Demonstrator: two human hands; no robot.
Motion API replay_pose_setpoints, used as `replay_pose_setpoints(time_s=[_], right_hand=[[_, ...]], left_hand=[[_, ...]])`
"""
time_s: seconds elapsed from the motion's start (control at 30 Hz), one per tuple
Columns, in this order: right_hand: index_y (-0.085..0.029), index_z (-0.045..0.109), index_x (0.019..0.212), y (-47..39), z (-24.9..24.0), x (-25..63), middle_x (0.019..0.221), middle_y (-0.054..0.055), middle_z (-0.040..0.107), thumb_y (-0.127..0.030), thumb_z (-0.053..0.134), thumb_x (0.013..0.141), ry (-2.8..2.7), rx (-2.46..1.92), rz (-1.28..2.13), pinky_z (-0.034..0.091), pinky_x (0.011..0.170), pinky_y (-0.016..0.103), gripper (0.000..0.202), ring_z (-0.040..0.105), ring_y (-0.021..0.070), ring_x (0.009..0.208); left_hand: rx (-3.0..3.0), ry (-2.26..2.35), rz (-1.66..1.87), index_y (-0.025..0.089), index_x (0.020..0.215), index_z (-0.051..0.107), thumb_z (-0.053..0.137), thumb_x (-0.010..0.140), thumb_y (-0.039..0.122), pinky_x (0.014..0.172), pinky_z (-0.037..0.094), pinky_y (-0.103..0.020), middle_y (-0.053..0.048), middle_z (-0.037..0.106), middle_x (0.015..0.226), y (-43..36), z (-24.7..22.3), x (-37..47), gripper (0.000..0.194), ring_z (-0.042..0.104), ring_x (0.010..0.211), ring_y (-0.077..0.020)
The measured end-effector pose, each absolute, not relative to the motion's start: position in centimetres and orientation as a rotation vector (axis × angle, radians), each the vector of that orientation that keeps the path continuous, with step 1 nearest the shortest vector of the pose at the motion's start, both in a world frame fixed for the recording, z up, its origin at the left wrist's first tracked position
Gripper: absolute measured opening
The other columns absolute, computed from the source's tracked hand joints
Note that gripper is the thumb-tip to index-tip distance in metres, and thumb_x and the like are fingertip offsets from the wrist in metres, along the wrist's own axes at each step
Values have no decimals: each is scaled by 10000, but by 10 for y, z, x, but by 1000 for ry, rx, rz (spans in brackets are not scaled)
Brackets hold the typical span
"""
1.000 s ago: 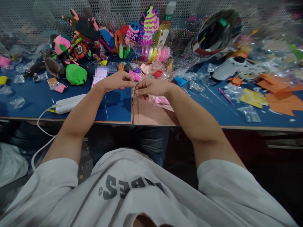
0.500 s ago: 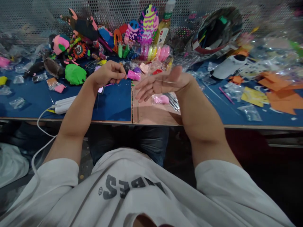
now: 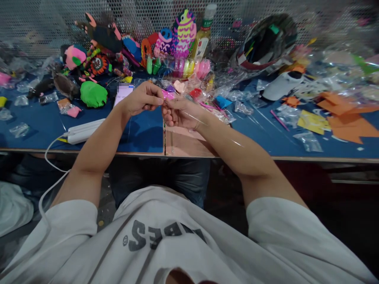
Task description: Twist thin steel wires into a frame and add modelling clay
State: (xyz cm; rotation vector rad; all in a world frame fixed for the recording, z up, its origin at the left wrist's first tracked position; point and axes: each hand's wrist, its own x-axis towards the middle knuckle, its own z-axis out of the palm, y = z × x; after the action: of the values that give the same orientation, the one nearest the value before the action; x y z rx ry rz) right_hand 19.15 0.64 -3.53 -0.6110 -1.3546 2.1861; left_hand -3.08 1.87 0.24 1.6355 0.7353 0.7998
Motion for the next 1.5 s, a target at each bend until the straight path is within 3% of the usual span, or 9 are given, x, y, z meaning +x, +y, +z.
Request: replay_pose_setpoints(time_s=[0.2,0.4,0.63,0.8,0.9,1.03,1.23,1.4,1.5], right_hand=[[-179,665,919,0,-27,191,659,-37,661,-451,735,1099,-1118,-560,2312,511,480,135,334,633,78,534],[-174,619,874,-2,-24,186,578,-78,542,-313,537,1195,-908,-444,2255,422,438,117,360,511,46,441],[-201,587,781,-2,-32,178,539,-92,467,-326,743,1071,-1094,-475,2065,380,437,156,352,393,52,431],[-237,587,744,-1,-41,177,549,-60,533,-399,882,938,-1355,-498,1714,339,429,199,388,427,85,466],[-246,557,708,-1,-38,182,583,-38,568,-453,906,926,-1518,-576,1519,320,444,213,461,442,92,498],[-250,568,707,1,-29,191,598,-15,579,-423,847,969,-1786,-717,1225,347,493,246,420,444,112,534],[-244,496,688,1,-16,197,652,-10,554,-204,692,926,-2110,-931,559,352,649,316,311,480,143,631],[-209,630,818,-14,-1,196,742,61,657,-225,649,944,-2277,-1251,-21,441,763,383,128,625,241,735],[-171,694,943,-35,13,200,837,119,714,-229,600,1008,-2232,-1388,-146,509,849,448,128,706,316,854]], left_hand=[[1699,725,886,152,724,768,933,768,253,453,265,-207,-7,632,573,14,12,-32,198,490,470,-66],[1839,917,961,165,741,754,834,825,159,514,329,-234,4,611,574,3,24,-28,116,501,508,-85],[1949,1076,904,169,751,725,759,885,177,577,370,-238,4,622,612,-5,30,-21,138,510,545,-87],[1989,1089,873,168,757,729,733,886,175,587,386,-249,-2,638,616,-6,31,-21,130,513,545,-92],[2004,1102,852,173,747,732,743,875,180,573,382,-257,-4,645,610,-7,33,-21,129,511,536,-96],[2060,1115,849,180,735,741,738,853,161,549,370,-267,-3,659,598,-6,31,-22,120,512,526,-100],[2165,1149,871,183,730,746,711,859,176,552,411,-272,-8,693,600,-7,29,-22,134,553,528,-110],[2206,1164,896,190,728,700,688,859,186,558,455,-261,-29,733,647,-17,34,-14,132,635,539,-131],[2232,1152,923,193,759,713,681,858,181,588,509,-251,-42,772,704,-31,42,-7,105,697,609,-147]])
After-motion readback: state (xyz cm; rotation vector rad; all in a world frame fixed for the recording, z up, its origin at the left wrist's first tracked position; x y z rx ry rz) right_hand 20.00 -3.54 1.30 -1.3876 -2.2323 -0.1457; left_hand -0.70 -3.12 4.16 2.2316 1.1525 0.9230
